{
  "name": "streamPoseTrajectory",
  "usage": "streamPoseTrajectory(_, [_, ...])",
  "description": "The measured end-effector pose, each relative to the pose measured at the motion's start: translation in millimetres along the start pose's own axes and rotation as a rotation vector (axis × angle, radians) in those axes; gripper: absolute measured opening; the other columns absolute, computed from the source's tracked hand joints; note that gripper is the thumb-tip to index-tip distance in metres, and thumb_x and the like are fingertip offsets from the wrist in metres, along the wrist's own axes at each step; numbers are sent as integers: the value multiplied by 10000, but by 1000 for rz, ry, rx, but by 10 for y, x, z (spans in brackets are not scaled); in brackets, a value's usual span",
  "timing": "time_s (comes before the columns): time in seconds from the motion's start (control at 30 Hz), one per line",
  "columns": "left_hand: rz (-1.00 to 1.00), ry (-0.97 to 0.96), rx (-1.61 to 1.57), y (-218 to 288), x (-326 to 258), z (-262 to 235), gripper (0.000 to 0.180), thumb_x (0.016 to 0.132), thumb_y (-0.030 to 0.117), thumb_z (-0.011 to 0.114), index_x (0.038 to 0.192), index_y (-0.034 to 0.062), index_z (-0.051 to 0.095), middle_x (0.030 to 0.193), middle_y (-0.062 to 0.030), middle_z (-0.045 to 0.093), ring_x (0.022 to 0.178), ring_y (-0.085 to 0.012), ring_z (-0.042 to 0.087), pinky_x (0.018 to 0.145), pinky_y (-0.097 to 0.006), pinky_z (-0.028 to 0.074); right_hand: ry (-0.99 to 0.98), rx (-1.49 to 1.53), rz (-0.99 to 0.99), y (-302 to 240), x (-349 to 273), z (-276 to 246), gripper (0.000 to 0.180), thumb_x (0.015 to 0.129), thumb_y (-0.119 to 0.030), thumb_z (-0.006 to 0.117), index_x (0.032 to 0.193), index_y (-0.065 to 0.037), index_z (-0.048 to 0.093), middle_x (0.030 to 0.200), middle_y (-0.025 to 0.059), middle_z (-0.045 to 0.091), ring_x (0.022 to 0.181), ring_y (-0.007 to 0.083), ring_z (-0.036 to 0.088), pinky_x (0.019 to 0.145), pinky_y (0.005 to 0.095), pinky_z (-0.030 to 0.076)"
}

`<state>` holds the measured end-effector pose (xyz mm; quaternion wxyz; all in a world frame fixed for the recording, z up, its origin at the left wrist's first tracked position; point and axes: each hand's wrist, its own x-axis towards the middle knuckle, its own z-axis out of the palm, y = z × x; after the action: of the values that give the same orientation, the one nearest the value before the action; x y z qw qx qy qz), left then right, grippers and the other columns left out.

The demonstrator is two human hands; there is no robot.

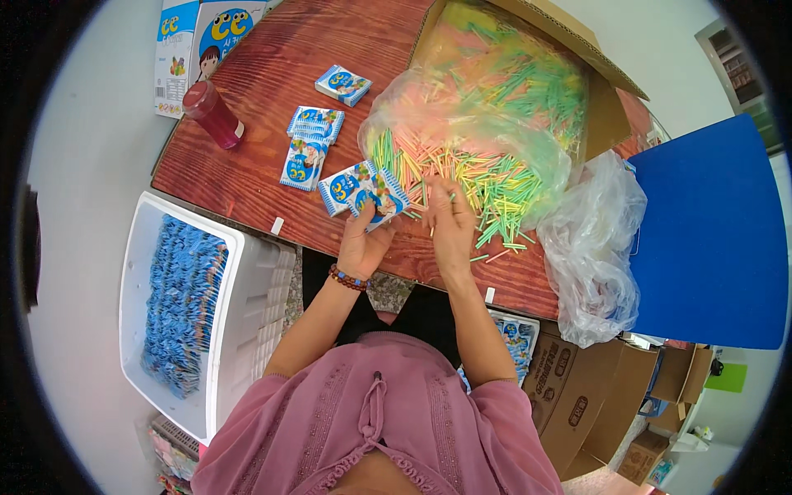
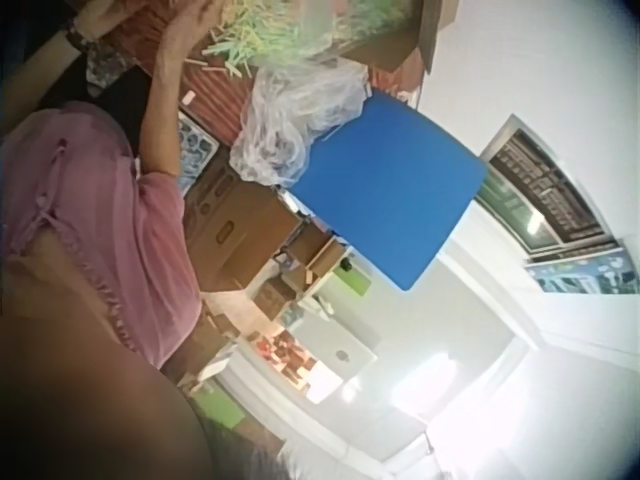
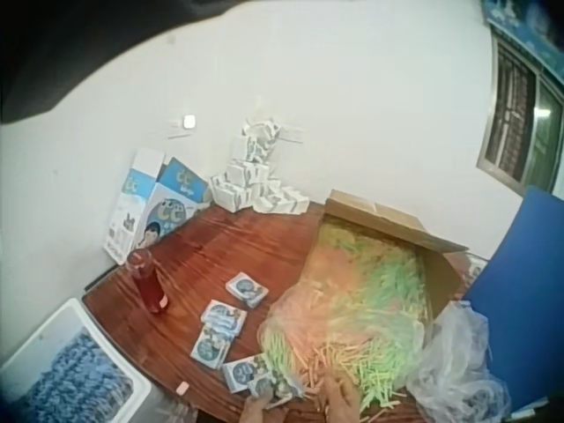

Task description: Sort and pack small blue packets into a container from a pile of shredded filler.

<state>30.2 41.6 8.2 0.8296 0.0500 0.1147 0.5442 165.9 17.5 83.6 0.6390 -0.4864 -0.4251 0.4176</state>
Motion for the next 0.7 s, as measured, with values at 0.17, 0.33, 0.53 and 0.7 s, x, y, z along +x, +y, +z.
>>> streamPoseTrajectory(0.17, [70,20,146,-45,-23,-34,326,933,145,590,1244,72,524,1215,-40,598,1099,-184,576,924,-366,475,-38,-258,147,173,-109,238,113,881,-83,638,982,-40,662,726,-30,569,640,37,472,581,195,367])
streamPoseTrajectory(0.33, [84,-43,274,307,-101,158,309,922,60,578,1228,31,548,1199,-79,598,1073,-148,585,893,-309,483,-250,-53,174,104,106,56,173,884,-121,646,999,2,690,829,17,682,774,54,595,715,212,474])
streamPoseTrajectory(0.53, [163,61,816,626,-198,75,208,856,40,663,1057,-11,644,959,-22,678,827,-82,627,745,-228,505,-421,-174,208,52,108,236,168,891,-145,642,972,-5,686,836,13,670,753,39,555,702,212,442])
streamPoseTrajectory(0.7, [376,253,954,1228,-36,-283,185,881,78,641,1033,-28,637,953,-24,674,813,-61,610,716,-221,487,-320,-272,166,308,9,159,169,896,-141,626,961,10,668,857,18,660,807,49,548,720,216,433])
